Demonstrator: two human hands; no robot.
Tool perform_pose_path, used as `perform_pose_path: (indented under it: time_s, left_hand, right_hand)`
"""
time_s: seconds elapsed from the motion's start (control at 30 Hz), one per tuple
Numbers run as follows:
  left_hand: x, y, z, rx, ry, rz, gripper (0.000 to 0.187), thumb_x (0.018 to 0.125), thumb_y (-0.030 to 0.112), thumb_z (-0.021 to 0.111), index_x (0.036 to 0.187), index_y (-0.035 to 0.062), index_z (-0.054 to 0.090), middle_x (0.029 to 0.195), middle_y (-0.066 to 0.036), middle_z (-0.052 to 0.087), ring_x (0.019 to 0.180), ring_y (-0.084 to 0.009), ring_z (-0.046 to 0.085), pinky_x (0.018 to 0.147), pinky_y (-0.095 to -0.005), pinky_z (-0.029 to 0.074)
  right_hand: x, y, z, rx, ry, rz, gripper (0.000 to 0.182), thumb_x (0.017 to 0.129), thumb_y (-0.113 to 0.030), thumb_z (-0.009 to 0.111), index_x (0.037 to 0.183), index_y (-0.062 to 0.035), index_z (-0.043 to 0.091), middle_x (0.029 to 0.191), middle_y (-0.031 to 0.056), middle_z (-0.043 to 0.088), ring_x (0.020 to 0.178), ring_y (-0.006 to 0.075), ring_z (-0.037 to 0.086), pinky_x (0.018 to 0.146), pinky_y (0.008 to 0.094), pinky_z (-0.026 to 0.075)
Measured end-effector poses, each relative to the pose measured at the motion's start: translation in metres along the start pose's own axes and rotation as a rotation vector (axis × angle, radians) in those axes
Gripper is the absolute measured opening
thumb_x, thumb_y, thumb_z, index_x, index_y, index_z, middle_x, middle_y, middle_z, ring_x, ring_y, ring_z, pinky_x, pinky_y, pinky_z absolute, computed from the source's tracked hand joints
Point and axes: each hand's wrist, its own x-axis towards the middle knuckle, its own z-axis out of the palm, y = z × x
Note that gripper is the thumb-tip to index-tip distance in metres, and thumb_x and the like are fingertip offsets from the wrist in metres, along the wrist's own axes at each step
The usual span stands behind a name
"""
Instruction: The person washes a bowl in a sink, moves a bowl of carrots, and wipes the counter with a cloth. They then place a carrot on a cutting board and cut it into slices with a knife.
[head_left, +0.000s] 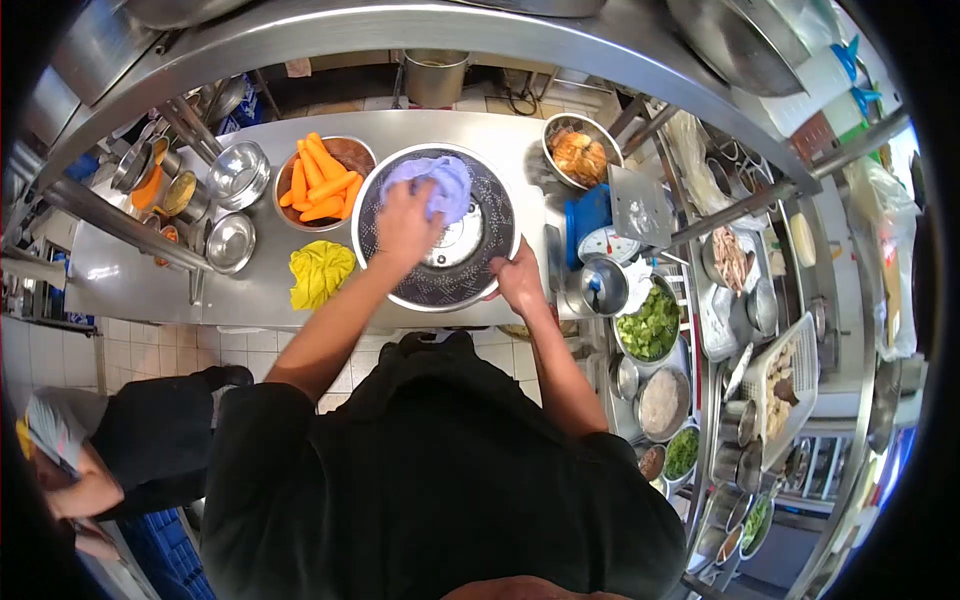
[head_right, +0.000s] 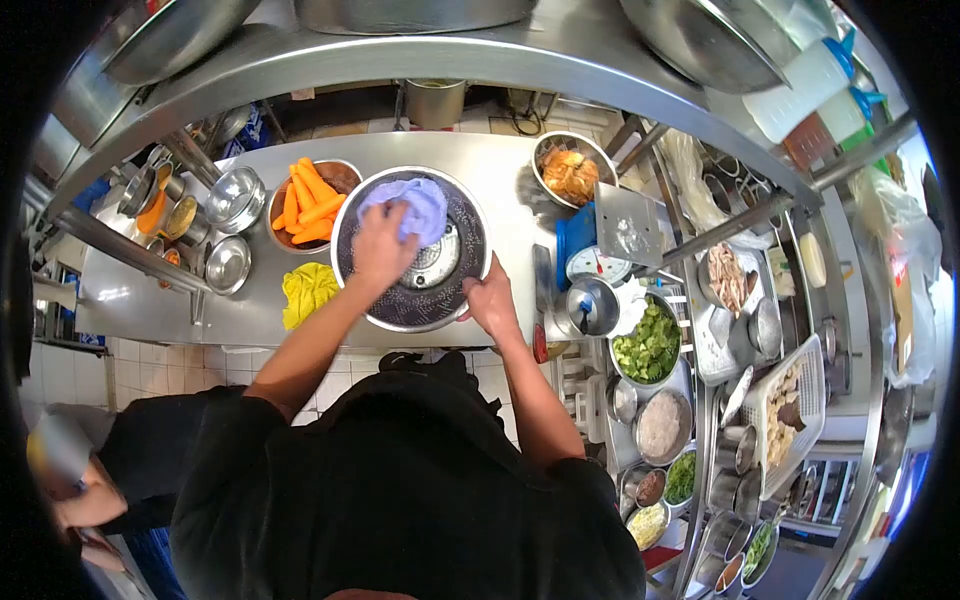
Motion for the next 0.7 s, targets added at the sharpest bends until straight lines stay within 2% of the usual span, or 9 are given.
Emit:
perform_pose_path:
  time_s: [0.03,0.13,0.2,0.33,0.43,0.47,0.57,0.63,0.7]
  left_hand:
    - [-0.008,0.007,0.018,-0.008,0.083,0.035,0.041,0.071,0.016,0.075,0.111,0.0118,0.063,0.110,-0.016,0.055,0.108,-0.0369,0.057,0.083,-0.0480,0.053]
    - [-0.052,0.018,0.036,-0.381,-0.476,0.051,0.034,0.070,0.020,0.074,0.103,0.0118,0.069,0.104,-0.016,0.059,0.101,-0.0357,0.062,0.087,-0.0457,0.052]
    - [-0.058,0.001,0.026,-0.250,-0.991,0.111,0.035,0.067,0.024,0.074,0.100,0.0137,0.073,0.107,-0.015,0.066,0.103,-0.0353,0.063,0.089,-0.0429,0.052]
    - [-0.046,-0.045,-0.068,-0.123,-0.738,-0.081,0.033,0.067,0.021,0.068,0.099,0.0169,0.076,0.102,-0.016,0.071,0.095,-0.0355,0.068,0.085,-0.0451,0.054]
    - [-0.032,-0.088,-0.159,0.094,-0.565,-0.330,0.037,0.063,0.016,0.070,0.100,0.0134,0.075,0.098,-0.016,0.072,0.090,-0.0338,0.069,0.081,-0.0421,0.055]
    - [-0.038,-0.117,-0.181,-0.055,-0.446,-0.305,0.037,0.063,0.013,0.070,0.100,0.0107,0.074,0.098,-0.015,0.072,0.088,-0.0303,0.070,0.080,-0.0393,0.055]
    - [-0.056,-0.136,-0.273,-0.480,-0.135,-0.541,0.040,0.067,0.008,0.067,0.107,0.0020,0.070,0.096,-0.008,0.071,0.087,-0.0205,0.067,0.081,-0.0338,0.053]
    - [-0.085,-0.151,-0.324,-0.656,0.226,-0.399,0.047,0.072,0.009,0.065,0.118,-0.0022,0.064,0.105,-0.009,0.068,0.093,-0.0187,0.065,0.085,-0.0323,0.051]
    - [-0.125,-0.172,-0.365,-0.629,0.738,-0.353,0.051,0.086,0.021,0.065,0.127,-0.0073,0.053,0.115,-0.016,0.065,0.097,-0.0214,0.064,0.092,-0.0348,0.050]
  right_hand:
    - [0.008,0.011,0.001,-0.066,0.023,-0.061,0.050,0.078,0.002,0.050,0.127,0.0070,0.052,0.100,0.0240,0.068,0.080,0.0315,0.069,0.063,0.0374,0.059]
    - [0.032,0.046,-0.012,-0.173,0.090,-0.193,0.040,0.077,-0.001,0.052,0.116,0.0055,0.062,0.092,0.0262,0.070,0.084,0.0336,0.069,0.083,0.0388,0.052]
    - [0.028,0.059,-0.028,-0.255,0.086,-0.089,0.038,0.077,-0.001,0.052,0.113,0.0047,0.064,0.093,0.0237,0.071,0.084,0.0334,0.069,0.080,0.0391,0.052]
    - [0.037,0.144,-0.038,-0.142,0.264,-0.071,0.038,0.076,0.004,0.051,0.111,0.0029,0.064,0.083,0.0097,0.068,0.063,0.0176,0.060,0.058,0.0331,0.050]
    - [0.042,0.135,-0.039,0.198,0.399,0.190,0.034,0.076,0.006,0.051,0.107,0.0007,0.064,0.081,0.0083,0.066,0.057,0.0163,0.059,0.044,0.0300,0.046]
    - [0.050,0.141,-0.042,0.336,0.395,0.202,0.028,0.078,0.006,0.052,0.103,-0.0017,0.061,0.079,0.0081,0.064,0.053,0.0160,0.059,0.036,0.0277,0.047]
    - [0.085,0.176,-0.058,0.458,0.412,0.192,0.029,0.079,0.007,0.051,0.106,-0.0002,0.058,0.084,0.0111,0.063,0.055,0.0180,0.060,0.041,0.0302,0.052]
    - [0.097,0.168,-0.054,0.444,0.436,0.254,0.028,0.083,0.004,0.056,0.111,0.0012,0.054,0.085,0.0089,0.061,0.055,0.0152,0.056,0.053,0.0361,0.063]
    - [0.109,0.193,-0.056,0.468,0.390,0.262,0.032,0.085,-0.001,0.061,0.116,-0.0011,0.054,0.082,0.0053,0.059,0.054,0.0119,0.052,0.049,0.0327,0.059]
